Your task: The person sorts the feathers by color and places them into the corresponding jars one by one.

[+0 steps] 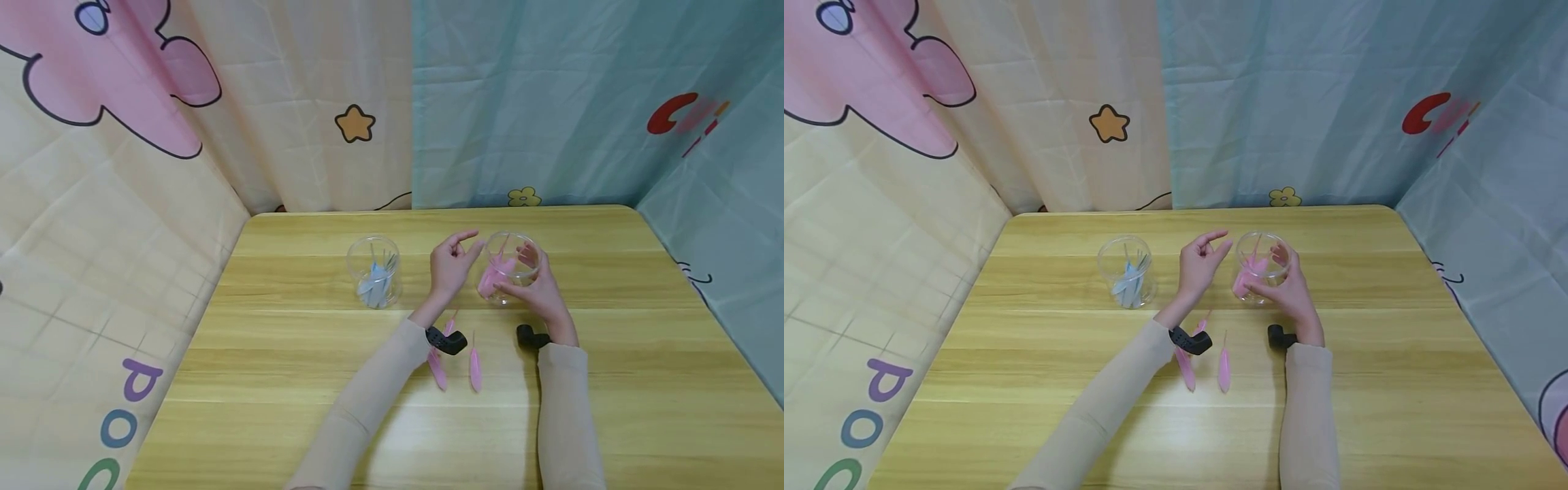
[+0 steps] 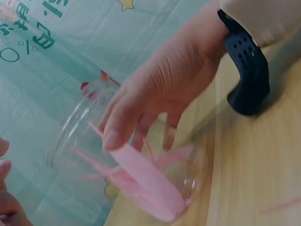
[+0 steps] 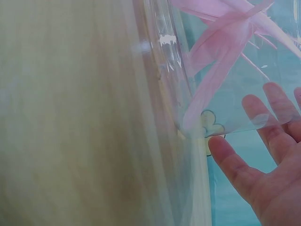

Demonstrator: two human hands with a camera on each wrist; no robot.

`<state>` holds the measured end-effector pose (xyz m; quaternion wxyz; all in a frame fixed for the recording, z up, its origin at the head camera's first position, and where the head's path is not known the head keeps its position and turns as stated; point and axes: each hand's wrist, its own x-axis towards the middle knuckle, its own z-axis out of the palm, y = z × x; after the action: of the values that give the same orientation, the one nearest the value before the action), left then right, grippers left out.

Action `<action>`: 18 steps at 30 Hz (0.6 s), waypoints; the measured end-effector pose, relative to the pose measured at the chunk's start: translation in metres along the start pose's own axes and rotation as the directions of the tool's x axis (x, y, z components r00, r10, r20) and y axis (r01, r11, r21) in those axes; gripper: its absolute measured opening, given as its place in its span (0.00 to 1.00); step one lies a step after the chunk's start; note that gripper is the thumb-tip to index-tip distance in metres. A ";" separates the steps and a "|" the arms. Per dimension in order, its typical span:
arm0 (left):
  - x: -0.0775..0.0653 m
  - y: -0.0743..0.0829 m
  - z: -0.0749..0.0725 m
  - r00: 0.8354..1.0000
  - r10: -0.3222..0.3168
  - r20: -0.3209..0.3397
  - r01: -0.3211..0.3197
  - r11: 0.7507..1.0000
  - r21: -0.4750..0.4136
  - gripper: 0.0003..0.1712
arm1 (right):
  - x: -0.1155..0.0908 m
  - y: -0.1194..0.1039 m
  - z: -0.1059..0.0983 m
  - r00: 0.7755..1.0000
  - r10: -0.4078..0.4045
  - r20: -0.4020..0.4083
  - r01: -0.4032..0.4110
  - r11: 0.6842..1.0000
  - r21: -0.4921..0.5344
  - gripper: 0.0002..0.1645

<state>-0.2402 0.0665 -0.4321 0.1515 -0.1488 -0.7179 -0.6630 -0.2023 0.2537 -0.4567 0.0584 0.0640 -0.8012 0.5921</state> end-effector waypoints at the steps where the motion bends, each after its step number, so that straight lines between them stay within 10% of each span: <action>1: -0.001 -0.002 -0.003 1.000 -0.007 0.010 0.007 1.000 0.019 0.15 | 0.001 0.004 0.000 1.000 0.005 -0.005 -0.005 1.000 -0.002 0.60; 7: -0.016 -0.014 -0.020 0.977 -0.166 0.137 0.126 0.957 0.261 0.15 | 0.005 0.017 -0.002 1.000 0.007 -0.021 -0.007 1.000 -0.013 0.60; 12: -0.030 -0.021 -0.032 0.897 -0.378 0.230 0.195 0.805 0.561 0.20 | 0.005 0.019 -0.002 1.000 0.001 -0.020 -0.001 1.000 -0.013 0.59; 18: -0.041 -0.017 -0.043 0.806 -0.509 0.302 0.105 0.625 0.773 0.24 | 0.005 0.020 -0.002 1.000 -0.008 -0.017 0.008 1.000 -0.017 0.61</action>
<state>-0.2096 0.0219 -0.4614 -0.1116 -0.1112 -0.9474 -0.2785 -0.2106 0.2610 -0.4737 0.0682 0.0616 -0.8054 0.5856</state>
